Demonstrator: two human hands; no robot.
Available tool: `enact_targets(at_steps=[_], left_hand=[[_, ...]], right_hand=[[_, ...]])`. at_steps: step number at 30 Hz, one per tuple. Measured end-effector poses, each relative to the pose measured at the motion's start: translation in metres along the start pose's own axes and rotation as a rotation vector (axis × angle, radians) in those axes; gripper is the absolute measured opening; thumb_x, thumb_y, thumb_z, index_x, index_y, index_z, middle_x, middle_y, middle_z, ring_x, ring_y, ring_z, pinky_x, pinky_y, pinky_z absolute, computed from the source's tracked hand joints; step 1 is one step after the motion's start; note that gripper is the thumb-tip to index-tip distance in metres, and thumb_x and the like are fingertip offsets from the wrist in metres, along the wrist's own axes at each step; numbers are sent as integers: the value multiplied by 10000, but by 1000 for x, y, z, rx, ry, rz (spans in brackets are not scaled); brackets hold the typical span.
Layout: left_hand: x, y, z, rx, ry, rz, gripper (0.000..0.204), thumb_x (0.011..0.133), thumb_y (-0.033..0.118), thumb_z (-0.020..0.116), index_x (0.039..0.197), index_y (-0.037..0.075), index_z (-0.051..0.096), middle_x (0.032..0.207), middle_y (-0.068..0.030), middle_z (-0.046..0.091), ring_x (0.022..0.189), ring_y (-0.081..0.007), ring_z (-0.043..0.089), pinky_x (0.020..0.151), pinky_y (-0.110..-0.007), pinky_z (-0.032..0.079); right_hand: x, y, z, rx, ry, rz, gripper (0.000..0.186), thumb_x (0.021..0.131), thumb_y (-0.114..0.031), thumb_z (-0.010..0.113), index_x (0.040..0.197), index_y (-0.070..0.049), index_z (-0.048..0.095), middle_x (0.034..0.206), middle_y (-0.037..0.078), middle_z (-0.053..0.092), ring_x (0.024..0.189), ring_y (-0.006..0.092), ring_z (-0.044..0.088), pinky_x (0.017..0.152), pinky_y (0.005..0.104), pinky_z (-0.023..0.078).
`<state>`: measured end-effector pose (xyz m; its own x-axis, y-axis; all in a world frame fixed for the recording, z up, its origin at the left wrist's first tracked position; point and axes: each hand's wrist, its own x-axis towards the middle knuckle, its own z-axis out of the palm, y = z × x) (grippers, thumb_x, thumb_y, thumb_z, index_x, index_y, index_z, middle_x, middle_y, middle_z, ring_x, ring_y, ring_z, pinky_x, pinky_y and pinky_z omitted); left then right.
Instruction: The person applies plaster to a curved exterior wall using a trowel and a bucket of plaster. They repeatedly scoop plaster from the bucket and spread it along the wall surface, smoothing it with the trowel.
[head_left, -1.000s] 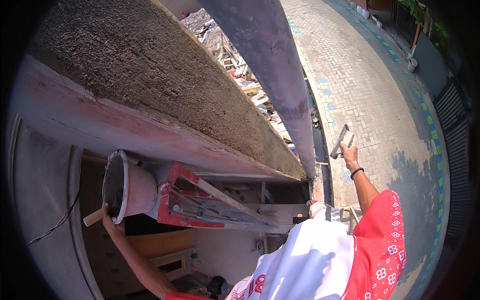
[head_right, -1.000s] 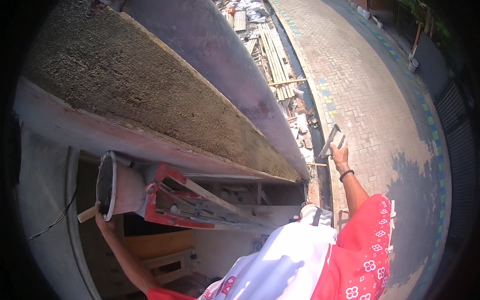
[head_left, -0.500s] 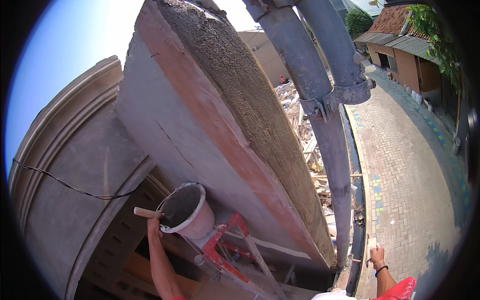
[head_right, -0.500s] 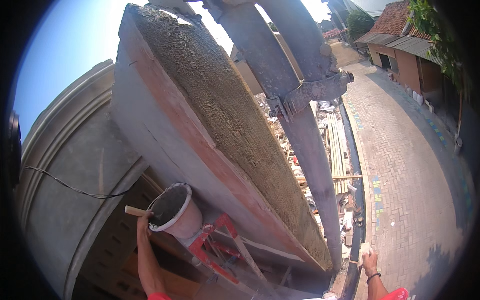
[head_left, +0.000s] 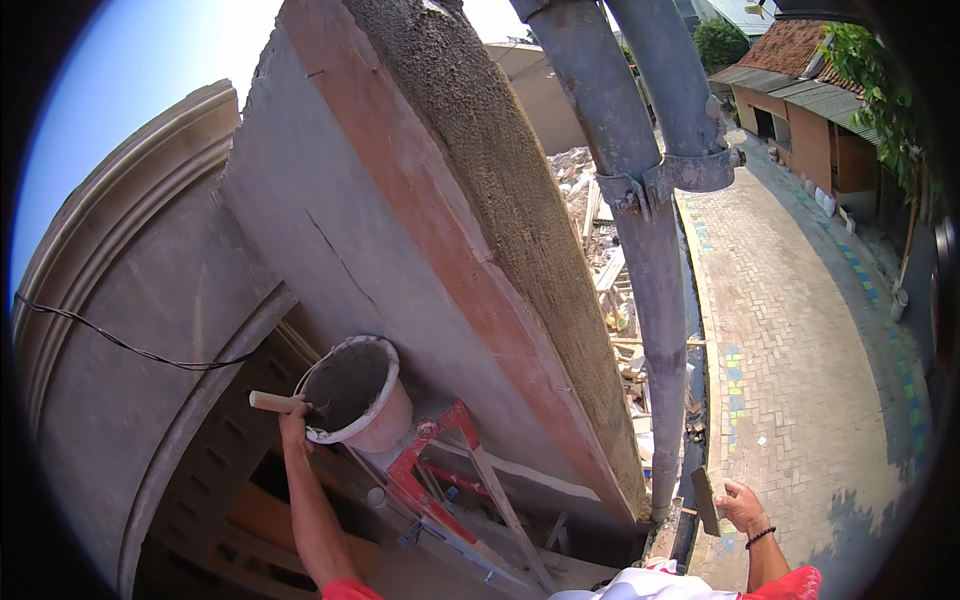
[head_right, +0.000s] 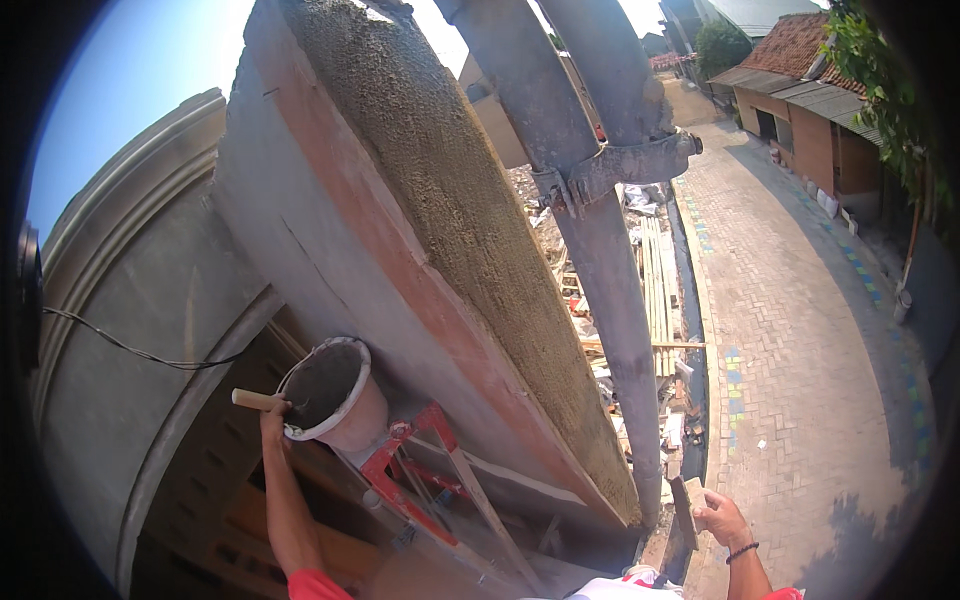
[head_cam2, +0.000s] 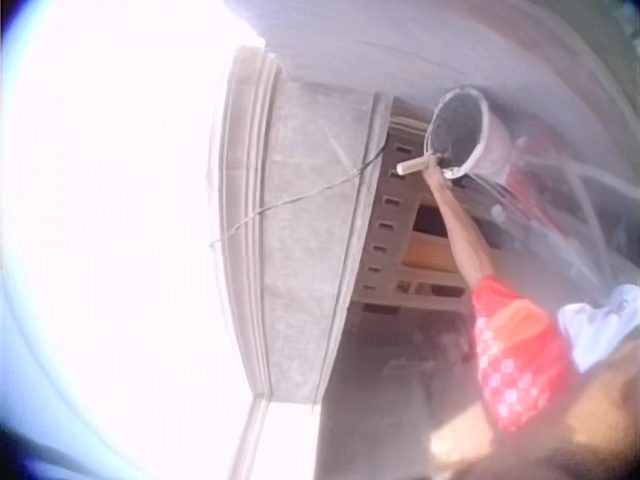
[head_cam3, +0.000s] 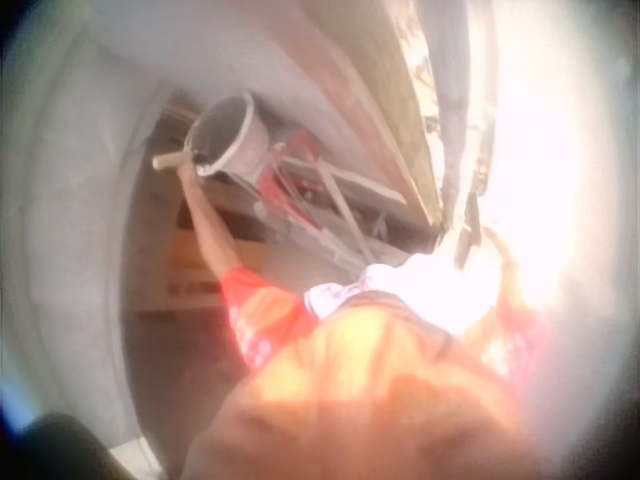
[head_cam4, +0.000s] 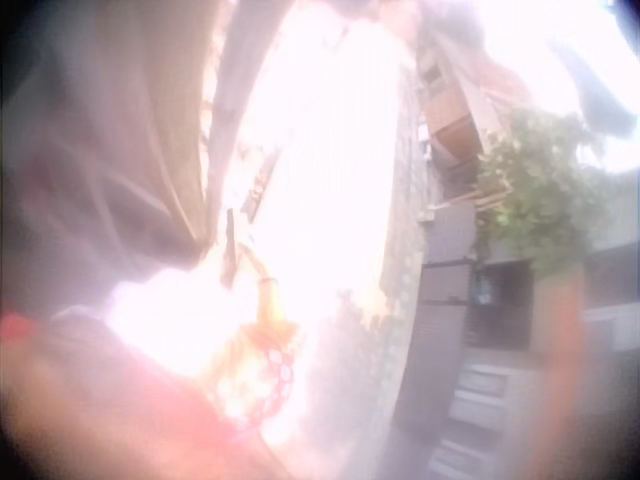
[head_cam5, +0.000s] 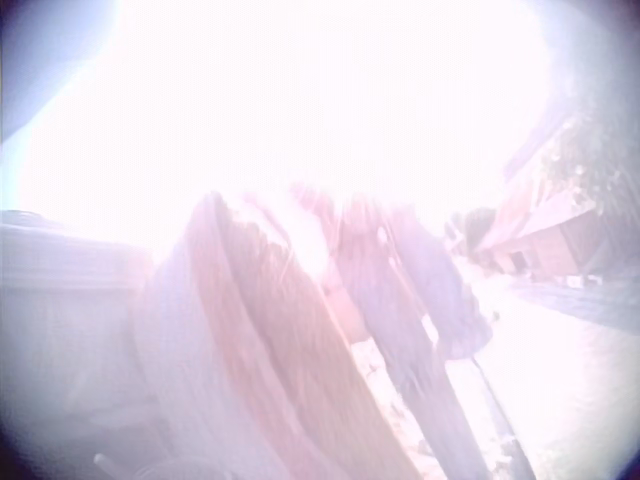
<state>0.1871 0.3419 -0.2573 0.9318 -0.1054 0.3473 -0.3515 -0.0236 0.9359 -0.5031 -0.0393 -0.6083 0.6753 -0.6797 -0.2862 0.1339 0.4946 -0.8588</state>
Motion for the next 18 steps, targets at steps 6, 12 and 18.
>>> enact_targets(at_steps=[6,12,18], left_hand=[[-54,26,20,25,-13,161,265,737,-40,635,983,57,613,947,-33,563,924,-159,537,869,-291,413],[-80,27,19,18,-11,287,253,744,-45,625,970,63,593,979,-17,539,963,-143,517,920,-282,379],[-94,25,11,71,-56,394,241,763,-58,602,975,54,587,1017,-14,530,1018,-138,502,944,-278,369]], right_hand=[[-10,-32,29,-193,-104,88,390,810,-138,731,1126,0,548,809,-34,486,696,66,507,599,249,445],[-8,-67,85,-470,-409,-42,638,857,-185,692,1404,11,428,1131,72,586,954,130,541,834,292,458],[11,-87,162,-542,-589,-222,573,932,-317,606,1385,-7,441,1177,102,586,1078,168,540,932,310,444]])
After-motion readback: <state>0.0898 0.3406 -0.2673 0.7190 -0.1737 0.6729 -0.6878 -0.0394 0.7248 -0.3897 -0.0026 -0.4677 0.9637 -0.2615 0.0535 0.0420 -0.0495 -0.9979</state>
